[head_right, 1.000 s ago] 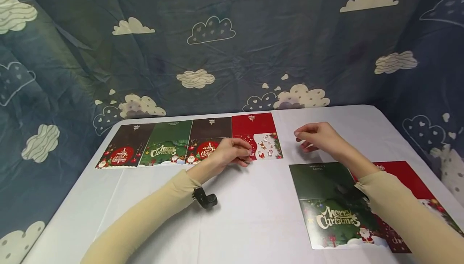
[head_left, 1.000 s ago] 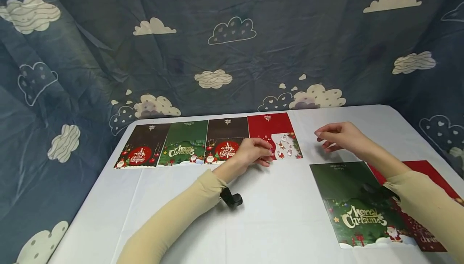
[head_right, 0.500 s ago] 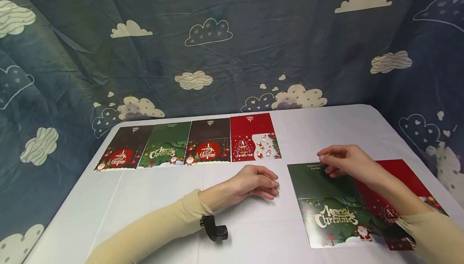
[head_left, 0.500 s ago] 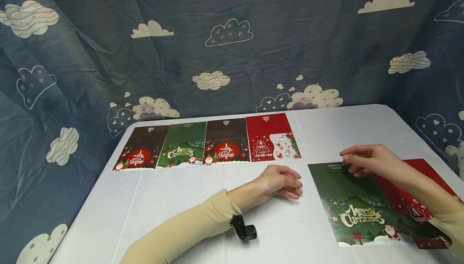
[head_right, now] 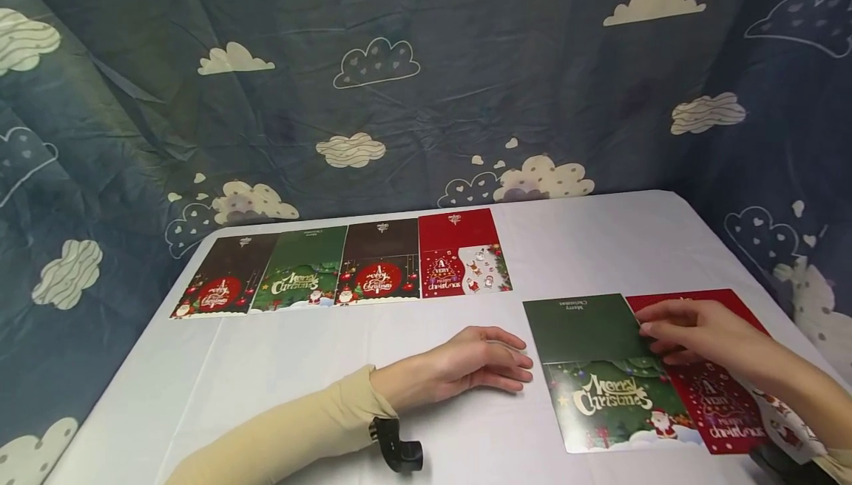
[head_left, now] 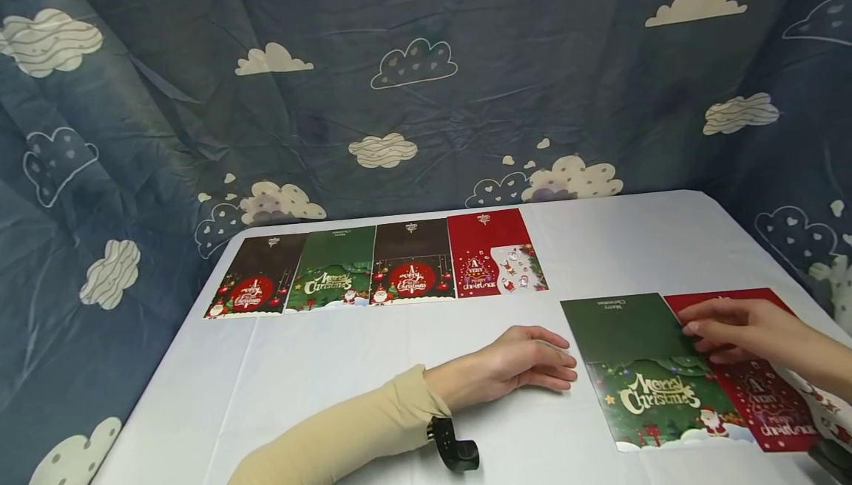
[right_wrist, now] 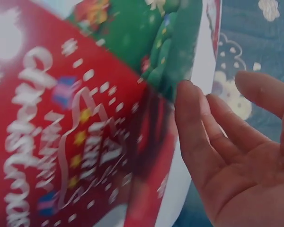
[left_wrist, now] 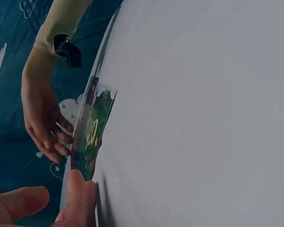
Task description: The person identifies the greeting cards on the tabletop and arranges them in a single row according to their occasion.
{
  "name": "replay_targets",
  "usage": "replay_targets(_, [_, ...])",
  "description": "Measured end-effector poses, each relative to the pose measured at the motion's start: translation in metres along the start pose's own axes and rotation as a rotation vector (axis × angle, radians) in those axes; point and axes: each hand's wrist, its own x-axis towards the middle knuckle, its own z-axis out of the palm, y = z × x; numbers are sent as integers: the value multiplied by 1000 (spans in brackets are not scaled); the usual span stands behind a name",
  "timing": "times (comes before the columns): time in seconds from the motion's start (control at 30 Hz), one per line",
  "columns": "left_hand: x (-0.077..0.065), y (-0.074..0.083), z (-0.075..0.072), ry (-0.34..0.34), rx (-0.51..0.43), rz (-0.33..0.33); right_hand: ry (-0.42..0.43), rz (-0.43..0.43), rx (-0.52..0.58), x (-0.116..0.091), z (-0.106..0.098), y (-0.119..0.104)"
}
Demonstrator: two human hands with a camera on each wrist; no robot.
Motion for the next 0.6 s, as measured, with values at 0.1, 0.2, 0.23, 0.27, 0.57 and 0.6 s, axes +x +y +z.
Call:
replay_targets(0.1, [-3, -1, 2, -3, 5, -10, -21, 32, -22, 0, -1, 12])
replay_targets(0.2, [-5, -2, 5, -6, 12, -15, -31, 57, -32, -1, 0, 17])
replay_targets(0.23, [-5, -2, 6, -7, 12, -16, -30, 63, -24, -1, 1, 17])
replay_targets(0.27, [-6, -2, 7, -7, 12, -16, -28, 66, -24, -1, 2, 18])
replay_targets(0.57, [-3, -6, 13, -2, -22, -5, -12, 117, 8, -1, 7, 23])
replay_targets(0.6, [-3, -6, 13, -2, -25, -3, -8, 118, 6, -1, 7, 23])
